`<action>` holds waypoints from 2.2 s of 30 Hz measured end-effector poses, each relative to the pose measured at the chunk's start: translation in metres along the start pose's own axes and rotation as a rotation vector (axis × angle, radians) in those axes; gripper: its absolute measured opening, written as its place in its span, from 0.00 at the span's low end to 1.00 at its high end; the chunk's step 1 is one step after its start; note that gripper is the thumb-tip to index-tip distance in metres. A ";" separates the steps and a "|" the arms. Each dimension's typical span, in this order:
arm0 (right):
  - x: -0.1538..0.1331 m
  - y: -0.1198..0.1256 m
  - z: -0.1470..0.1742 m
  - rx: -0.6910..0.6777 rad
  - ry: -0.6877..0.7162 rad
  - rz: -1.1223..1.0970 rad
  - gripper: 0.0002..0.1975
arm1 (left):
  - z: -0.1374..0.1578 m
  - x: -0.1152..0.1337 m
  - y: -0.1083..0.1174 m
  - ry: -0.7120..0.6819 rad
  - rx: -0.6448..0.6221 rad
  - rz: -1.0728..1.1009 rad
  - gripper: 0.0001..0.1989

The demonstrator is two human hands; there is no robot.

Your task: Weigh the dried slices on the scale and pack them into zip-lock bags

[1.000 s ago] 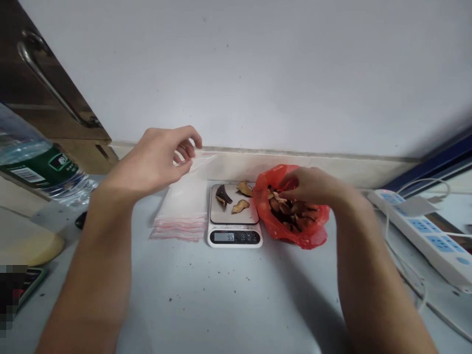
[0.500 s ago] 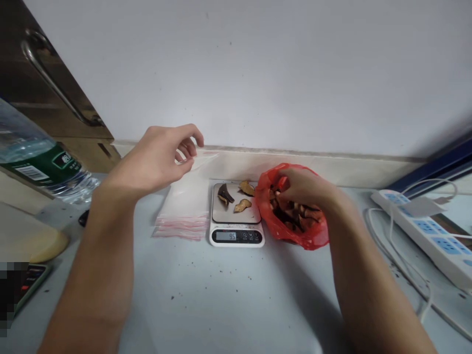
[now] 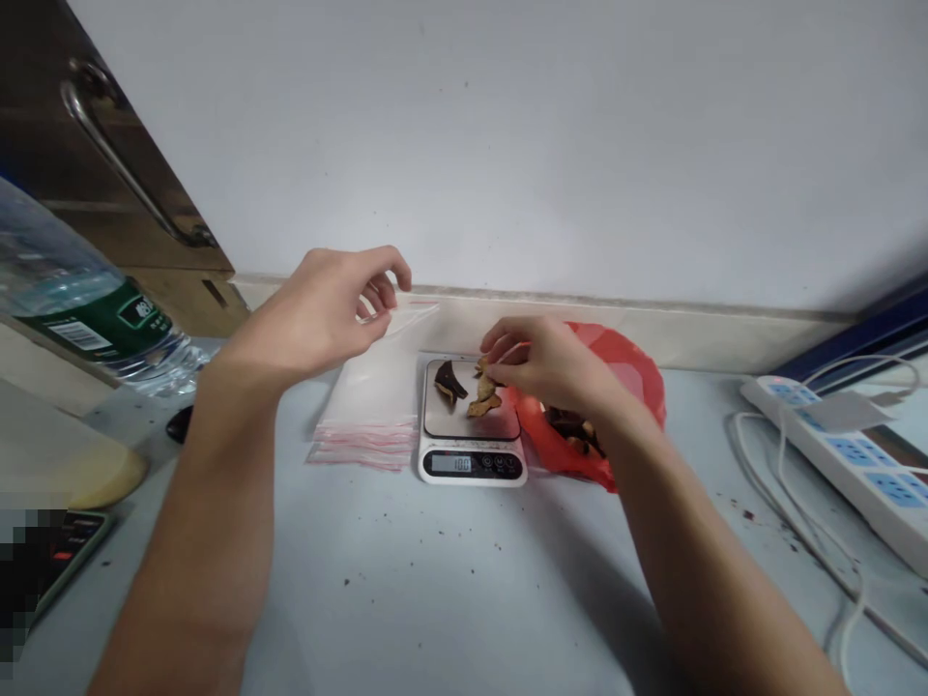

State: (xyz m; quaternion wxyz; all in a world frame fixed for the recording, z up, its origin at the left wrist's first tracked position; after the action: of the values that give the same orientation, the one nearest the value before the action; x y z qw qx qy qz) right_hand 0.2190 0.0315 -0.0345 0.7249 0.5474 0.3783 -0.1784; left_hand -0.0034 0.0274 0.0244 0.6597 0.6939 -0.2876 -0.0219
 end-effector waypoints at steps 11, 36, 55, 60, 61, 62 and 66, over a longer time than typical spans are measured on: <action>-0.022 -0.004 0.006 0.064 0.380 0.029 0.12 | 0.000 0.005 -0.001 -0.053 0.040 0.097 0.12; -0.007 0.007 0.003 0.107 -0.066 0.133 0.07 | -0.003 0.011 -0.021 -0.097 -0.287 0.021 0.39; 0.011 0.042 0.020 0.157 -0.218 0.477 0.24 | 0.000 -0.004 -0.016 -0.013 -0.344 -0.006 0.37; -0.017 0.012 0.010 0.103 -0.076 0.253 0.19 | 0.001 -0.004 -0.016 0.000 -0.357 -0.012 0.38; -0.018 0.004 0.006 0.055 -0.079 0.268 0.21 | 0.001 -0.004 -0.016 0.010 -0.360 -0.017 0.39; -0.018 -0.004 0.003 -0.007 -0.088 0.304 0.24 | 0.001 -0.004 -0.016 0.020 -0.362 -0.023 0.39; -0.013 -0.024 -0.005 -0.249 -0.064 0.451 0.31 | 0.002 -0.003 -0.016 0.011 -0.367 -0.012 0.38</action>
State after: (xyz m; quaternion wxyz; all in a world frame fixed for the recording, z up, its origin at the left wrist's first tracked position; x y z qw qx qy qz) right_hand 0.1925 0.0263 -0.0411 0.8197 0.5186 0.2425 0.0182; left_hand -0.0004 0.0262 0.0087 0.7766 0.5638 -0.2710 -0.0744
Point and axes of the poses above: each hand's wrist, its own z-axis away from the middle knuckle, its own y-axis out of the back of the hand, x = y × z, the point moved 3 cm from there along -z, towards the middle knuckle, and after that the axes turned 11 degrees about -x, right-handed, at the moved point
